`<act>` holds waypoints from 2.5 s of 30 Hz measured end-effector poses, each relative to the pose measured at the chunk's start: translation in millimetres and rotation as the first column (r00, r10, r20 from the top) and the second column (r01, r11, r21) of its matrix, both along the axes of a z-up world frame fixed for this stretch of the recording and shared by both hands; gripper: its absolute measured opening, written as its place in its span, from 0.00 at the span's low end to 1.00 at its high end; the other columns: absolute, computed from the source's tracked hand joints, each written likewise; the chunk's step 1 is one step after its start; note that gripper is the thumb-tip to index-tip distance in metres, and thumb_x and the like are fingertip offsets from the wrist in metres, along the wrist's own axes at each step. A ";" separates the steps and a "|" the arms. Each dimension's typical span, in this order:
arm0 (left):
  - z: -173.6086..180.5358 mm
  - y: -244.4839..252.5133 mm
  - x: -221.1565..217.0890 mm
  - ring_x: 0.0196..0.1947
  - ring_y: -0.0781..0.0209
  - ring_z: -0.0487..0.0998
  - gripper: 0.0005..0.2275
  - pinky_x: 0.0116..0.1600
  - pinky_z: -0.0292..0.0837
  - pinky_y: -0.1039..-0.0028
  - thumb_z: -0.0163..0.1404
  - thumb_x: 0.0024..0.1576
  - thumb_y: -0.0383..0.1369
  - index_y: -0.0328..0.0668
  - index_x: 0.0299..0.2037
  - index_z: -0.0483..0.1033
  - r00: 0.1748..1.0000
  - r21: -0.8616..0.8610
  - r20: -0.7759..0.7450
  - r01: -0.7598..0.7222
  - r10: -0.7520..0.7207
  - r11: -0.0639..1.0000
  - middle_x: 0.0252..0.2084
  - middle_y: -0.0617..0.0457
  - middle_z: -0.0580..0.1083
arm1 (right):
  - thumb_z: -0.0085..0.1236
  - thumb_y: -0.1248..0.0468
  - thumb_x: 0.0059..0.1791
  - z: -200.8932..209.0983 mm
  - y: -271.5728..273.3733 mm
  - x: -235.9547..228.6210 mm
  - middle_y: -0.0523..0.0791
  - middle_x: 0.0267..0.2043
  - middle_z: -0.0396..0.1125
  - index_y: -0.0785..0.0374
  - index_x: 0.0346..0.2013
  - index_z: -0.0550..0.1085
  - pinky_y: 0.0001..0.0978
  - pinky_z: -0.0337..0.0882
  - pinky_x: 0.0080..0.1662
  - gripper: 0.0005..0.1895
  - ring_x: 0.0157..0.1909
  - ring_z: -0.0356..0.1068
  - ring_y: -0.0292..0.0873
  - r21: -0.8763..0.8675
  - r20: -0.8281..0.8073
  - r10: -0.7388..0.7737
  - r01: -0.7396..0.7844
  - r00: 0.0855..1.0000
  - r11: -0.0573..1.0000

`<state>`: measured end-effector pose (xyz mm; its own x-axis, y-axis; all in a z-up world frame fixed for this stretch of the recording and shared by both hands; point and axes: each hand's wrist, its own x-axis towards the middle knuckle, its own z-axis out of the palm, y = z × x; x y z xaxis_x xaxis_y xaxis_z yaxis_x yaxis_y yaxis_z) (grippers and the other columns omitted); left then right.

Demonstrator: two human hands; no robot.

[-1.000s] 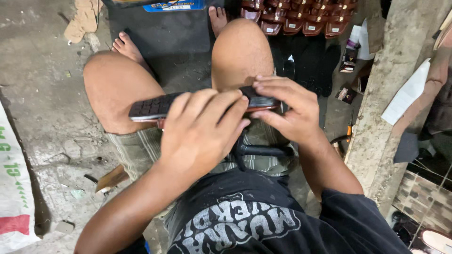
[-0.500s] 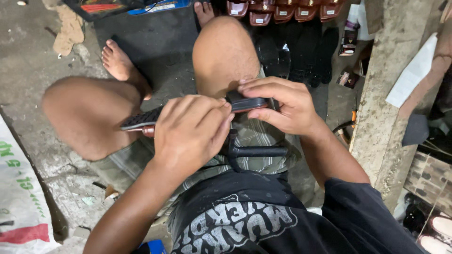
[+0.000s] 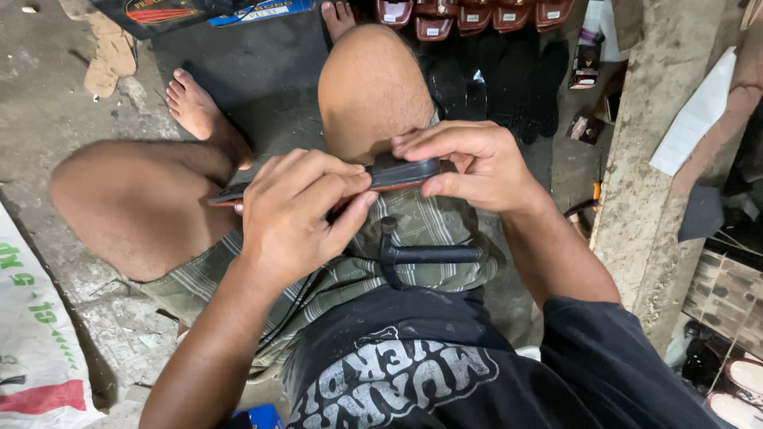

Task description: The person sits on the floor and repeatedly attaches black rubber soles to brown sandals using a handheld tool. They press the sole onto the sandal, use the tool to secure it, and then place the finished sandal aside before picking up another.

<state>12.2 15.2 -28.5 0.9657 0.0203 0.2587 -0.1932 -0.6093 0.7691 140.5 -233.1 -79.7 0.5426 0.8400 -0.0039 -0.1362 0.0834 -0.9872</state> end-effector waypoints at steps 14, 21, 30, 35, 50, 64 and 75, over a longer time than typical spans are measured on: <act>-17.9 4.8 -2.6 0.39 0.59 0.82 0.06 0.43 0.76 0.72 0.63 0.57 0.26 0.35 0.41 0.80 0.995 -0.269 -0.092 -0.060 0.037 0.961 0.42 0.49 0.79 | 0.65 0.62 0.53 -12.0 -1.7 -7.1 0.51 0.56 0.74 0.69 0.55 0.77 0.20 0.71 0.46 0.18 0.47 0.72 0.33 -0.073 -0.099 -0.154 0.147 0.983 0.986; 56.0 -6.0 1.8 0.39 0.58 0.82 0.09 0.44 0.77 0.77 0.63 0.59 0.26 0.37 0.46 0.78 0.997 -0.403 0.057 -0.016 0.043 0.915 0.45 0.49 0.79 | 0.63 0.56 0.56 102.1 7.2 -33.3 0.52 0.52 0.74 0.67 0.53 0.75 0.41 0.80 0.58 0.19 0.56 0.78 0.47 0.143 0.250 -0.378 0.352 0.891 0.925; 120.8 1.3 -29.8 0.51 0.49 0.82 0.18 0.54 0.81 0.66 0.67 0.52 0.27 0.35 0.50 0.76 0.965 -0.125 0.260 0.073 -0.039 0.989 0.48 0.46 0.77 | 0.69 0.62 0.44 210.4 36.6 -39.3 0.53 0.47 0.75 0.70 0.47 0.75 0.43 0.79 0.53 0.21 0.53 0.78 0.53 -0.081 0.686 0.044 0.017 0.726 0.997; 96.9 8.9 -56.2 0.55 0.51 0.82 0.17 0.57 0.81 0.68 0.67 0.55 0.29 0.36 0.50 0.75 0.970 -0.303 0.233 0.012 0.063 0.953 0.50 0.46 0.76 | 0.70 0.61 0.48 189.0 64.5 -43.4 0.53 0.52 0.74 0.69 0.51 0.75 0.41 0.78 0.56 0.21 0.57 0.78 0.54 -0.013 0.591 0.083 -0.094 0.802 0.996; 61.2 20.4 -91.0 0.46 0.56 0.81 0.20 0.49 0.79 0.73 0.71 0.53 0.32 0.39 0.45 0.71 0.950 -0.320 0.165 -0.201 0.264 0.926 0.45 0.47 0.75 | 0.66 0.61 0.51 144.3 105.2 -42.3 0.52 0.51 0.76 0.70 0.52 0.77 0.46 0.78 0.63 0.19 0.56 0.80 0.51 -0.034 0.574 0.284 -0.324 0.768 0.945; 43.7 14.7 -83.4 0.55 0.52 0.83 0.22 0.60 0.80 0.71 0.68 0.58 0.29 0.36 0.57 0.71 0.912 -0.233 0.027 -0.392 0.409 0.890 0.58 0.44 0.78 | 0.70 0.65 0.49 99.7 114.8 -36.9 0.51 0.51 0.76 0.68 0.48 0.80 0.50 0.74 0.64 0.15 0.56 0.78 0.48 -0.110 0.811 0.147 -0.100 0.566 0.989; 39.0 14.6 -76.4 0.47 0.59 0.84 0.18 0.49 0.81 0.75 0.70 0.55 0.31 0.39 0.48 0.72 0.895 -0.231 0.038 -0.425 0.444 0.875 0.50 0.47 0.81 | 0.67 0.68 0.51 102.5 123.2 -30.5 0.49 0.48 0.76 0.70 0.45 0.79 0.47 0.75 0.61 0.10 0.51 0.78 0.48 -0.093 0.830 0.159 -0.149 0.534 0.984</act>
